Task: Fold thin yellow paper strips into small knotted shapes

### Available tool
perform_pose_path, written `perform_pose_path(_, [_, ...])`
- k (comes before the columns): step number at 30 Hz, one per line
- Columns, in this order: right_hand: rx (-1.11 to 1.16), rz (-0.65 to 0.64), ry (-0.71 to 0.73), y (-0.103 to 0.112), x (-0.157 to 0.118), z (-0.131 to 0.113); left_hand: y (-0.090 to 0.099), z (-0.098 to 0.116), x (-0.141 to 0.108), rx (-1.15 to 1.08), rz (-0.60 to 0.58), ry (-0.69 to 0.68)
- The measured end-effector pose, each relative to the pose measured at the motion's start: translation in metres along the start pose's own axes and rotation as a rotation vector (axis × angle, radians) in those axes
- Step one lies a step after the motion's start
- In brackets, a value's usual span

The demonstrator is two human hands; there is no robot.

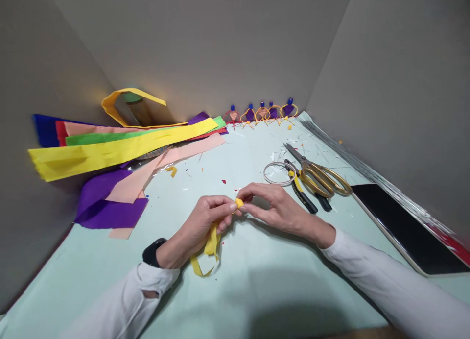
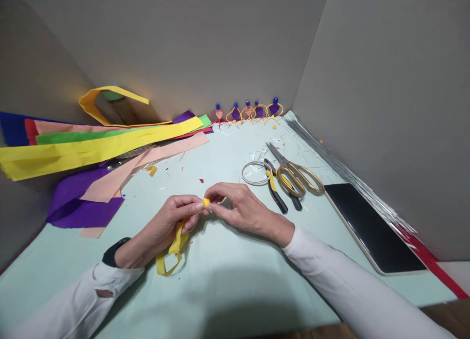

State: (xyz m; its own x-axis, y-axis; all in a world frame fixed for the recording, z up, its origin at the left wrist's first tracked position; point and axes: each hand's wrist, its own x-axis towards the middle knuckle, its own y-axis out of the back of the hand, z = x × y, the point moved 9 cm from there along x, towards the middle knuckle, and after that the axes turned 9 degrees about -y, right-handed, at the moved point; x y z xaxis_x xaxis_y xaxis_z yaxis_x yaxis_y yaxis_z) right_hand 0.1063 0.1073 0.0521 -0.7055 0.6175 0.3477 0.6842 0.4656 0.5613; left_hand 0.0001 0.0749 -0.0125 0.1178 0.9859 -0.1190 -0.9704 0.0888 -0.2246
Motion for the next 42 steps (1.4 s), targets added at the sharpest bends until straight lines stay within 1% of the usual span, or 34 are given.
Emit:
perform_pose_path(4, [-0.156, -0.003, 0.094, -0.003, -0.003, -0.005, 0.003, 0.001, -0.001, 0.114, 0.010, -0.017])
perform_pose_path(8, [-0.284, -0.040, 0.155, -0.010, -0.006, -0.009, 0.004, 0.008, -0.001, 0.267, 0.044, -0.075])
perform_pose_path(11, [-0.355, -0.078, 0.175, -0.016, -0.008, -0.010, 0.003, 0.010, -0.001, 0.339, 0.047, -0.099])
perform_pose_path(15, [-0.414, -0.098, 0.174, -0.022, -0.012, -0.011, 0.003, 0.011, -0.001, 0.405, 0.065, -0.125])
perform_pose_path(18, [-0.392, -0.095, 0.158, -0.022, -0.012, -0.010, 0.002, 0.010, -0.001, 0.377, 0.061, -0.122])
perform_pose_path(24, [-0.177, 0.015, 0.081, -0.005, -0.005, -0.008, 0.001, 0.009, -0.002, 0.208, 0.055, -0.101])
perform_pose_path(28, [-0.119, 0.020, 0.032, -0.001, -0.003, -0.008, 0.003, 0.010, -0.003, 0.169, 0.071, -0.107])
perform_pose_path(34, [-0.131, 0.021, 0.006, 0.000, -0.003, -0.007, 0.002, 0.013, -0.005, 0.250, 0.079, -0.132])
perform_pose_path(40, [-0.244, -0.015, 0.074, -0.008, -0.006, -0.007, 0.000, 0.023, -0.006, 0.478, 0.099, -0.202])
perform_pose_path(42, [-0.279, -0.025, 0.090, -0.011, -0.007, -0.007, 0.000, 0.023, -0.006, 0.518, 0.100, -0.207])
